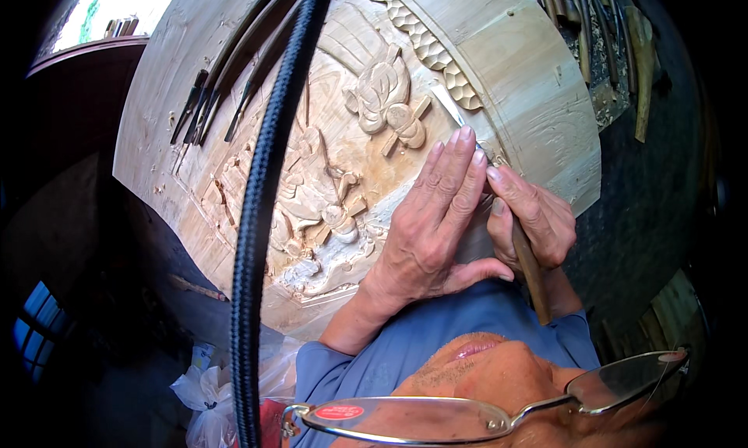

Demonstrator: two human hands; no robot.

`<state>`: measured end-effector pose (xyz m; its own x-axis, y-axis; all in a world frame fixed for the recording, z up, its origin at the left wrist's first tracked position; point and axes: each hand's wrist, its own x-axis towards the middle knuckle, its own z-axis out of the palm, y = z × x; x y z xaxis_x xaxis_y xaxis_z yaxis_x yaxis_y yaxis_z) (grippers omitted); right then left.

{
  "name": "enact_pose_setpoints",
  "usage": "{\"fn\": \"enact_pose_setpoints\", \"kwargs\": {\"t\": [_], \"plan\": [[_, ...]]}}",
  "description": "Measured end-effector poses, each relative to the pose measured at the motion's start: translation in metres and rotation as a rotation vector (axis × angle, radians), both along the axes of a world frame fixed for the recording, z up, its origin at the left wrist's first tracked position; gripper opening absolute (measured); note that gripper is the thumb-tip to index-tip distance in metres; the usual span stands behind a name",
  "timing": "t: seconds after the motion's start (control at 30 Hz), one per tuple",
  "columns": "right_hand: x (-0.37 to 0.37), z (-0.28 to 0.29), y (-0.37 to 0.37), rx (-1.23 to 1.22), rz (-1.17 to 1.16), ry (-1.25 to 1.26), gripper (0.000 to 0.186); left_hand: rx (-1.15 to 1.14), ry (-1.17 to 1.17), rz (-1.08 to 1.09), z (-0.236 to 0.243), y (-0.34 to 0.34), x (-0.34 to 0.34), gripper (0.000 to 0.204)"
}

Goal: The person carves a relief design into a wood panel using a chisel and a gouge, handling different tools from a rack to remove small wood chips.

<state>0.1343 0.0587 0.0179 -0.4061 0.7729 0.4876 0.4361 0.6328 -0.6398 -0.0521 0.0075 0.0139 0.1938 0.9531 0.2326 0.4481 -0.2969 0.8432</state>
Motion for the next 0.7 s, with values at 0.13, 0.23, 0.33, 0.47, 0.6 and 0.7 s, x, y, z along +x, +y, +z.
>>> {"fn": "enact_pose_setpoints", "kwargs": {"t": [0.13,0.23,0.33,0.47,0.6,0.7], "plan": [[-0.001,-0.001,0.000,0.005,-0.001,0.004,0.030,-0.003,0.009,-0.009,-0.001,0.001,0.000,0.126],[-0.001,-0.002,0.002,0.017,0.004,0.003,0.031,-0.011,0.022,-0.014,-0.001,0.000,0.000,0.125],[-0.002,-0.006,0.002,0.023,0.002,0.020,0.031,-0.018,0.040,-0.014,-0.001,0.000,0.001,0.123],[-0.007,-0.008,0.006,0.034,-0.011,0.016,0.030,-0.025,0.053,0.019,0.000,0.004,0.001,0.123],[-0.008,-0.010,0.007,0.048,-0.021,0.005,0.030,-0.032,0.026,-0.001,-0.001,0.003,-0.001,0.120],[-0.003,0.002,0.004,0.024,0.018,-0.005,0.030,0.015,0.003,0.011,-0.004,0.002,-0.001,0.125]]}}
